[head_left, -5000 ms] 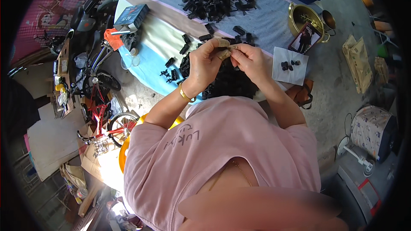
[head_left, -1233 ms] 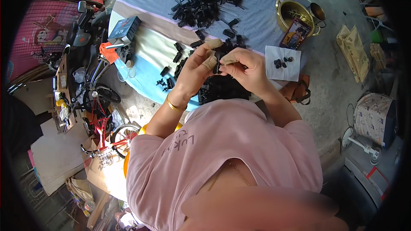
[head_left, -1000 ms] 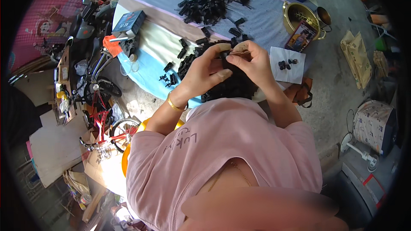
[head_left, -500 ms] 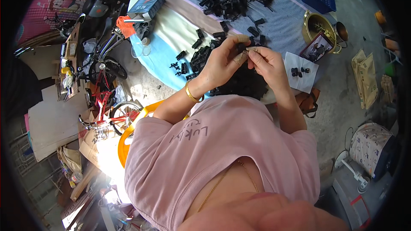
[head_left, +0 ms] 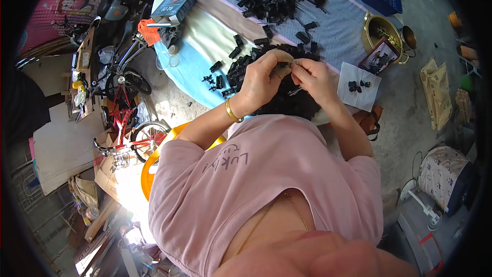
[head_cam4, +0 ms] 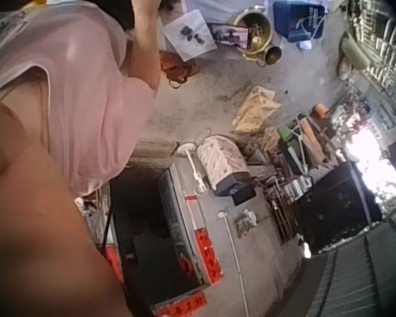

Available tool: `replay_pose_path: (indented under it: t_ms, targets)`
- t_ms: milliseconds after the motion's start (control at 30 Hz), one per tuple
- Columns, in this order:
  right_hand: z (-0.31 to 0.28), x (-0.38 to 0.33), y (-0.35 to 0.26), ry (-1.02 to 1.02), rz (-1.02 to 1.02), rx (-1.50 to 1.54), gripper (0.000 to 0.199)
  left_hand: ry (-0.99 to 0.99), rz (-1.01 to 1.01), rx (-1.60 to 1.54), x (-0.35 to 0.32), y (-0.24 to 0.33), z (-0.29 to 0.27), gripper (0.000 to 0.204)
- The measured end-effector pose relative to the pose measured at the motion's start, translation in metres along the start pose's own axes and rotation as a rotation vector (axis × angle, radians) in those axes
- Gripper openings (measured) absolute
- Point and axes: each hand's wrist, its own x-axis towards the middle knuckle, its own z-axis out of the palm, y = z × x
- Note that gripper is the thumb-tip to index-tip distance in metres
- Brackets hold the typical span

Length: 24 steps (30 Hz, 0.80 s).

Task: Assembling decorative black tassels into plastic clips.

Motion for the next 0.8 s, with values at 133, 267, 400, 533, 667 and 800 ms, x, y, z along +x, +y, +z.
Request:
replay_pose_path:
  t_ms: [133, 267, 400, 533, 667, 800]
  targets:
    - [-0.045, 0.049, 0.032, -0.016, -0.049, -0.353, 0.021, -0.145, -0.02, 0.298, 0.002, -0.008, -0.003, 0.039]
    - [-0.079, 0.114, 0.06, 0.412, -0.061, -1.026, 0.036, -0.234, -0.054, 0.466, -0.005, -0.022, 0.004, 0.04]
    - [-0.087, 0.156, 0.09, 0.446, 0.042, -1.233, 0.03, -0.359, 0.037, 0.577, -0.009, -0.034, 0.009, 0.037]
    - [-0.096, 0.174, 0.117, 0.362, 0.158, -1.284, 0.021, -0.4, 0.048, 0.517, -0.006, -0.028, 0.005, 0.039]
    - [-0.095, 0.17, 0.119, 0.374, 0.017, -1.375, 0.017, -0.339, -0.119, 0.323, 0.004, -0.025, -0.005, 0.039]
    - [-0.083, 0.141, 0.082, 0.414, -0.271, -1.233, 0.013, -0.144, -0.343, -0.139, 0.009, -0.052, -0.01, 0.053]
